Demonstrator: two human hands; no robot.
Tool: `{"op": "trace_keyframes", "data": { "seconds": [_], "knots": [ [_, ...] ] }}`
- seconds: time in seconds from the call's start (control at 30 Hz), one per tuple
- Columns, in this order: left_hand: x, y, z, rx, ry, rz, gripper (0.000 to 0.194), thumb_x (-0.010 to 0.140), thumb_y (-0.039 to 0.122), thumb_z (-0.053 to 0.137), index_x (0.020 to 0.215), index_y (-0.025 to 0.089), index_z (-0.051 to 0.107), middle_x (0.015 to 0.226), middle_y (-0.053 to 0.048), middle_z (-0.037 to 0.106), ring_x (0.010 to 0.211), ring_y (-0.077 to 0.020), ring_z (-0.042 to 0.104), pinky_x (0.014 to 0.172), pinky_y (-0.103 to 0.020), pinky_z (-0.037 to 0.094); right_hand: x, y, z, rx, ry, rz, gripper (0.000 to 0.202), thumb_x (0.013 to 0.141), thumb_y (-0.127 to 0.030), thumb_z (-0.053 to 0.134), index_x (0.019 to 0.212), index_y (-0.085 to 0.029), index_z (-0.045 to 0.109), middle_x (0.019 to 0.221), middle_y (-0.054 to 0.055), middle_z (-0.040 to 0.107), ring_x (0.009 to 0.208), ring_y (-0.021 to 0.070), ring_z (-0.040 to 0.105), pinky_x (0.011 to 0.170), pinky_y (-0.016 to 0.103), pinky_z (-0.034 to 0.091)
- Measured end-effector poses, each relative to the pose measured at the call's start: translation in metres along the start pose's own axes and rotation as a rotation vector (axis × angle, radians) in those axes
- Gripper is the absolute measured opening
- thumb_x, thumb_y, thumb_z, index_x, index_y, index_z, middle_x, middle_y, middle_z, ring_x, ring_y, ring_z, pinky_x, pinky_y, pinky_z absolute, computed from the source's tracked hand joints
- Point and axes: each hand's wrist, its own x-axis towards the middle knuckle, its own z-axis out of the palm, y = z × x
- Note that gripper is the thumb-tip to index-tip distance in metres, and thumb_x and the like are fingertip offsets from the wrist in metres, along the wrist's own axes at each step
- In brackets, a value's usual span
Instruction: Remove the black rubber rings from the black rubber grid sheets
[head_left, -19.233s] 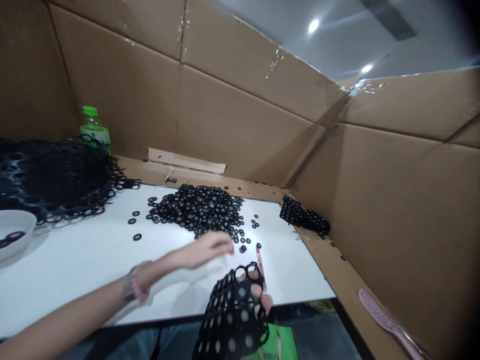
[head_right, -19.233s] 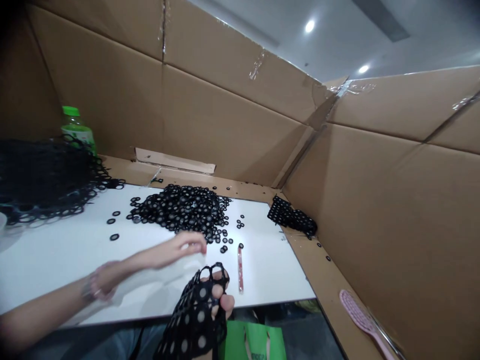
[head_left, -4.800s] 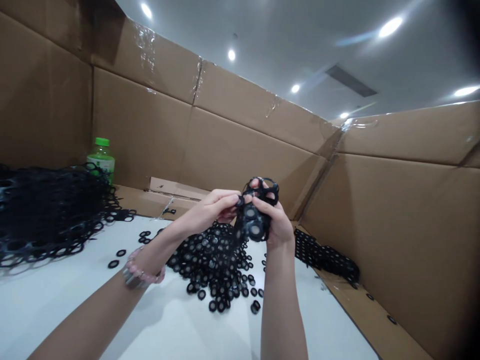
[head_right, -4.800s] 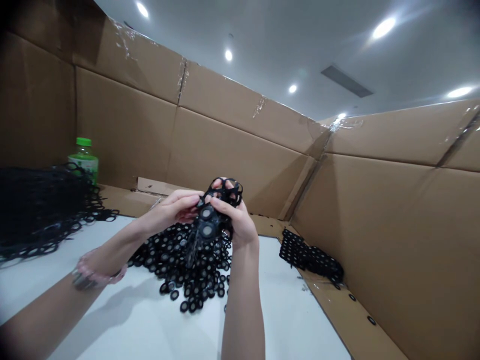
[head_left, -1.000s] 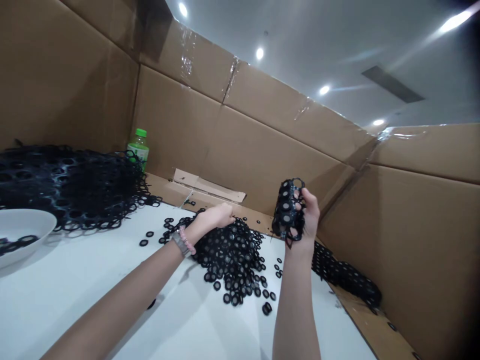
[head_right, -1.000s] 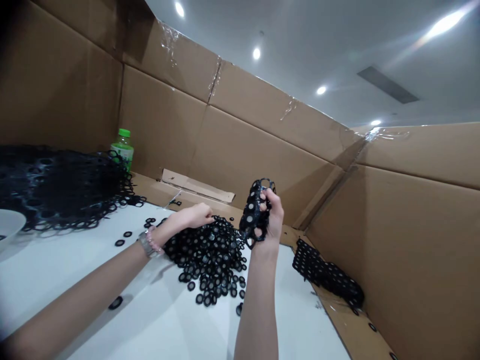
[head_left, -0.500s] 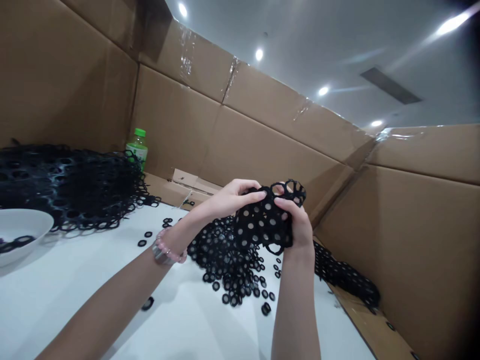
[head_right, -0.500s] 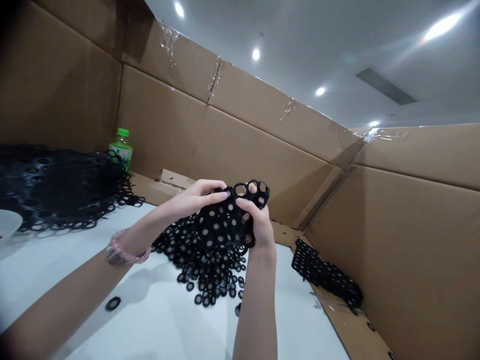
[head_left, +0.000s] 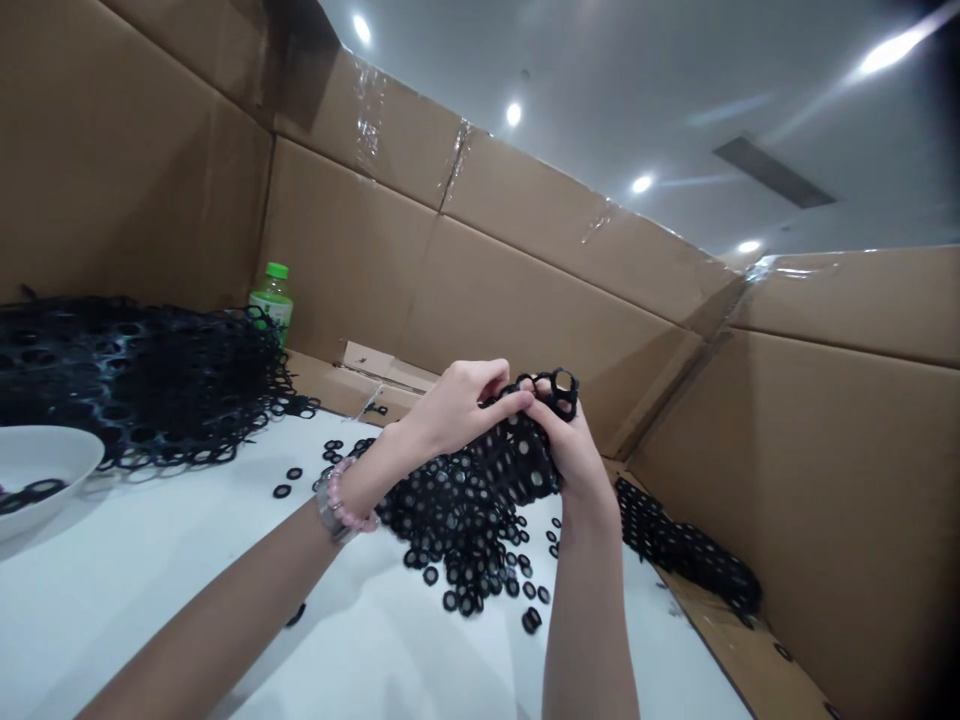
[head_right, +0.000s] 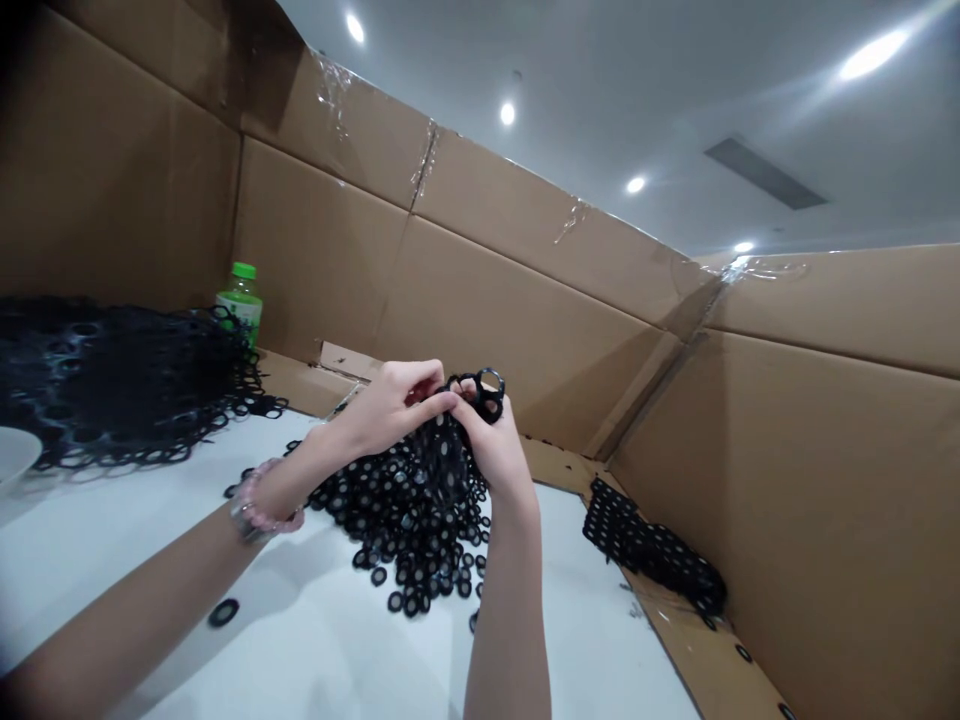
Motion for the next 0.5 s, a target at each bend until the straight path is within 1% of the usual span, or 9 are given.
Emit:
{"op": "trace_keyframes", "data": {
  "seconds": [0.1,0.23,0.3,0.37,0.43,0.5],
  "knots": [
    [0.001,0.001,-0.003,-0.172,-0.104,-0.036,0.033,0.087,0.04,0.038,0.064,0.017,0.04,0.059,0.005,0.037,0.055,-0.0082,0.036,0.05,-0.02,0.029,-0.002,-0.002,0.003,0.046,0.027,0.056,0.023,0.055,-0.029,0.075,0.071,-0.021,0.061,0.076,-0.003,0.063,0.076,0.0142,0.058,0.076,0.029,0.045],
    [0.002,0.002,-0.005,-0.382,-0.225,-0.151,0.032,0.088,0.043,0.034,0.069,0.018,0.039,0.059,0.005,0.038,0.053,-0.0084,0.039,0.047,-0.019,0.033,-0.007,-0.006,0.006,0.102,0.019,0.09,0.022,0.056,-0.028,0.074,0.073,-0.021,0.062,0.074,-0.002,0.063,0.074,0.0167,0.059,0.075,0.033,0.047],
    [0.001,0.005,-0.006,-0.389,-0.222,-0.153,0.031,0.088,0.04,0.032,0.067,0.018,0.037,0.059,0.005,0.038,0.053,-0.0085,0.04,0.047,-0.019,0.034,-0.008,-0.007,0.008,0.142,0.002,0.089,0.019,0.057,-0.026,0.074,0.071,-0.021,0.061,0.072,-0.003,0.062,0.072,0.0154,0.059,0.073,0.031,0.048],
    [0.0,0.009,-0.007,-0.356,-0.187,-0.116,0.03,0.089,0.035,0.03,0.065,0.018,0.036,0.06,0.004,0.039,0.054,-0.0085,0.039,0.049,-0.019,0.034,-0.009,-0.009,0.008,0.172,-0.016,0.077,0.017,0.057,-0.024,0.073,0.068,-0.021,0.06,0.07,-0.004,0.061,0.069,0.0133,0.058,0.071,0.027,0.048],
    [0.0,0.012,-0.008,-0.36,-0.154,-0.105,0.028,0.089,0.03,0.029,0.065,0.018,0.037,0.06,0.004,0.039,0.054,-0.0085,0.038,0.048,-0.019,0.033,-0.008,-0.011,0.006,0.189,0.008,0.06,0.016,0.058,-0.025,0.072,0.068,-0.021,0.06,0.069,-0.004,0.059,0.067,0.0124,0.057,0.068,0.026,0.047],
    [-0.001,0.014,-0.007,-0.436,-0.166,-0.134,0.025,0.088,0.027,0.027,0.067,0.018,0.037,0.058,0.004,0.035,0.051,-0.008,0.036,0.045,-0.019,0.032,-0.006,-0.012,0.002,0.173,0.054,0.03,0.014,0.061,-0.029,0.068,0.069,-0.022,0.06,0.069,-0.004,0.059,0.067,0.0128,0.057,0.067,0.026,0.047]
  ]
}}
